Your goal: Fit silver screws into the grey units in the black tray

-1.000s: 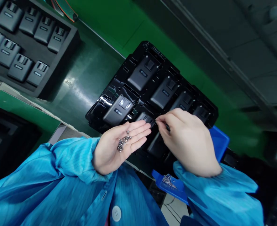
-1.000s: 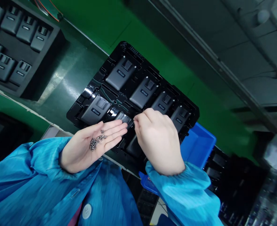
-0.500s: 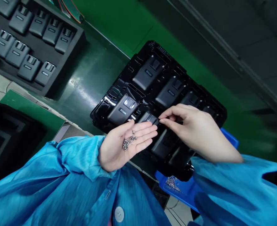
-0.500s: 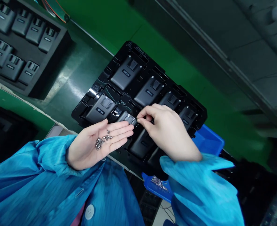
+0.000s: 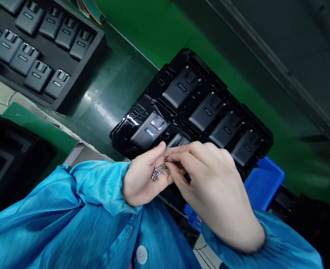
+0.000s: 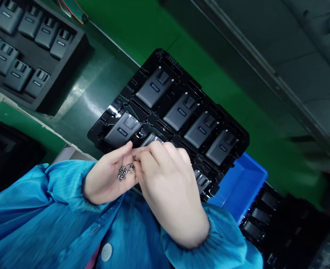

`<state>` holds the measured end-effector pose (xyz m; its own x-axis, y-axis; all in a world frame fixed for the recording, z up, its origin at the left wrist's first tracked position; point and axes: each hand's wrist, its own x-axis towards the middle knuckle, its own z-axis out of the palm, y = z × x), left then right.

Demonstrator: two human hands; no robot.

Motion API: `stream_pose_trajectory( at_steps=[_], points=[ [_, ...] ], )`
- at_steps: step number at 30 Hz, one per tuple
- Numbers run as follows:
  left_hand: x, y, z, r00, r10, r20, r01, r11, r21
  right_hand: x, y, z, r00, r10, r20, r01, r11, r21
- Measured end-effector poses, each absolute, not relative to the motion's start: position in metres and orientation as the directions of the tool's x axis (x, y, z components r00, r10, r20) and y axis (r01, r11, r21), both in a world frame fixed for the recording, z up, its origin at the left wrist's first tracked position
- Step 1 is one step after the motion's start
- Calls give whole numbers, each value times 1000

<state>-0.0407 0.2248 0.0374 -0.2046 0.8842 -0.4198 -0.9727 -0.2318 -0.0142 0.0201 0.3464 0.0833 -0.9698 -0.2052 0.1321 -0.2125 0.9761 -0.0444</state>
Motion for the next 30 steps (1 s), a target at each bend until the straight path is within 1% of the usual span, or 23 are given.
stream_pose_trajectory(
  at_steps=[2,5,8,10,13,15,17,19,21,23,25,28,30],
  points=[
    [-40,227,40,-227,867,-443,-964,-266,-26,19,346,82,-966,-212,145,-217,976,-17],
    [-39,229,45,-256,843,-473,-943,-325,-69,18,342,81,-963,-223,150,-216,975,59],
    [-41,229,48,-235,826,-511,-934,-337,-115,18,337,80,-966,-217,143,-202,973,111],
    [-41,228,47,-232,826,-513,-935,-336,-118,18,337,82,-967,-216,135,-204,974,97],
    [-41,224,42,-239,832,-501,-945,-319,-79,15,347,90,-970,-211,119,-213,977,-2],
    [-40,221,38,-231,824,-517,-946,-313,-77,7,360,96,-970,-206,127,-211,977,-24],
    [-39,219,36,-224,821,-525,-945,-315,-90,-4,377,99,-969,-204,143,-201,979,37],
    [-37,216,35,-231,825,-515,-942,-322,-94,-16,392,97,-959,-239,151,-223,968,113],
    [-36,215,35,-240,821,-518,-939,-331,-90,-25,403,93,-952,-284,118,-260,948,183],
    [-36,214,35,-246,819,-519,-936,-339,-91,-31,407,89,-951,-306,49,-288,931,224],
    [-36,214,35,-246,817,-521,-935,-342,-94,-32,408,87,-955,-296,-19,-292,925,243],
    [-38,215,36,-234,815,-531,-936,-337,-104,-33,404,89,-949,-307,-76,-316,910,270],
    [-38,215,36,-230,813,-535,-935,-337,-111,-37,399,91,-952,-274,-139,-304,903,302]
  ],
)
